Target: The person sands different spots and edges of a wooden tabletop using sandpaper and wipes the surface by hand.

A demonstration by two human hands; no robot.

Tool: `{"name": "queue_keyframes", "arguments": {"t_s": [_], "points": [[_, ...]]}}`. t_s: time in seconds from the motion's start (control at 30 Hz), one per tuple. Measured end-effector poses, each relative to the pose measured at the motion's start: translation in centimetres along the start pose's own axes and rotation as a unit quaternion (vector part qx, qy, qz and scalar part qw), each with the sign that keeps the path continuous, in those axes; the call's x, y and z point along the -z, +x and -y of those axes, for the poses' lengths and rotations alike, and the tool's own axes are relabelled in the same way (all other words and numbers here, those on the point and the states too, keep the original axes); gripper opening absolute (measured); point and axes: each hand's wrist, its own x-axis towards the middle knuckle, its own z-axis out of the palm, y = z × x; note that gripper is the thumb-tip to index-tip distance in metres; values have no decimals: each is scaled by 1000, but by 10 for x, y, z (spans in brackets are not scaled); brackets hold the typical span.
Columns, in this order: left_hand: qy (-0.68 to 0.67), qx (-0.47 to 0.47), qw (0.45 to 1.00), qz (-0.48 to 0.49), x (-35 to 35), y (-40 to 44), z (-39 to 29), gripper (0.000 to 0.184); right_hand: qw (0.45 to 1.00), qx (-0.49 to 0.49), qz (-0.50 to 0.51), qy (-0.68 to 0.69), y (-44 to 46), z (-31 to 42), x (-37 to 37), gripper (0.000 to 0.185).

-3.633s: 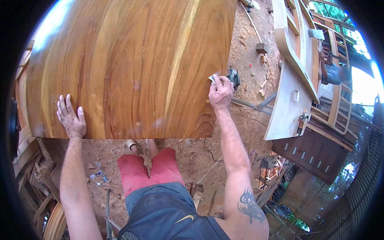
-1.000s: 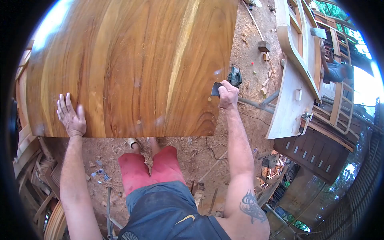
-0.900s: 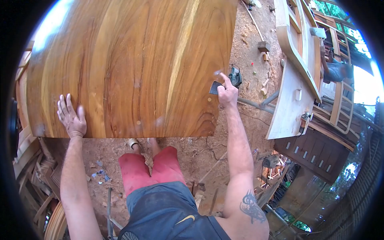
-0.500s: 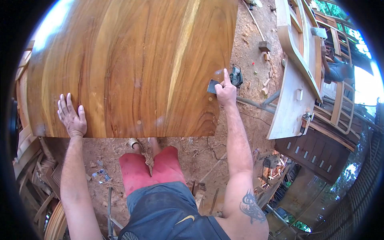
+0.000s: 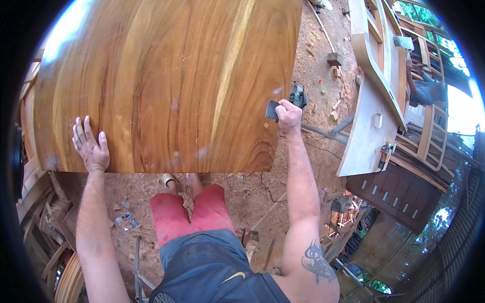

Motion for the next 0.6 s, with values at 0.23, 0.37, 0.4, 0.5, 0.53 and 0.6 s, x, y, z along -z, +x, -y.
{"name": "queue_keyframes", "arguments": {"t_s": [0.23, 0.37, 0.4, 0.5, 0.53, 0.6], "points": [[-7, -1, 1000, 0, 1, 1, -1, 77, 976, 55, -50, -203, -32, 35, -12, 50], [0, -3, 1000, 0, 0, 1, 0, 77, 974, 166, -90, -124, -27, 12, -10, 49], [-1, -4, 1000, -2, 1, 1, -1, 76, 977, 144, -99, -123, -30, 17, -7, 48], [-1, -5, 1000, -6, 1, 1, -2, 75, 978, 69, -78, -180, -34, 38, -11, 37], [-1, -6, 1000, -5, 1, 1, -2, 75, 979, 71, -68, -178, -33, 34, -12, 34], [0, -7, 1000, -5, 1, 1, -2, 75, 983, 68, -74, -151, -32, 28, -4, 29]]}}
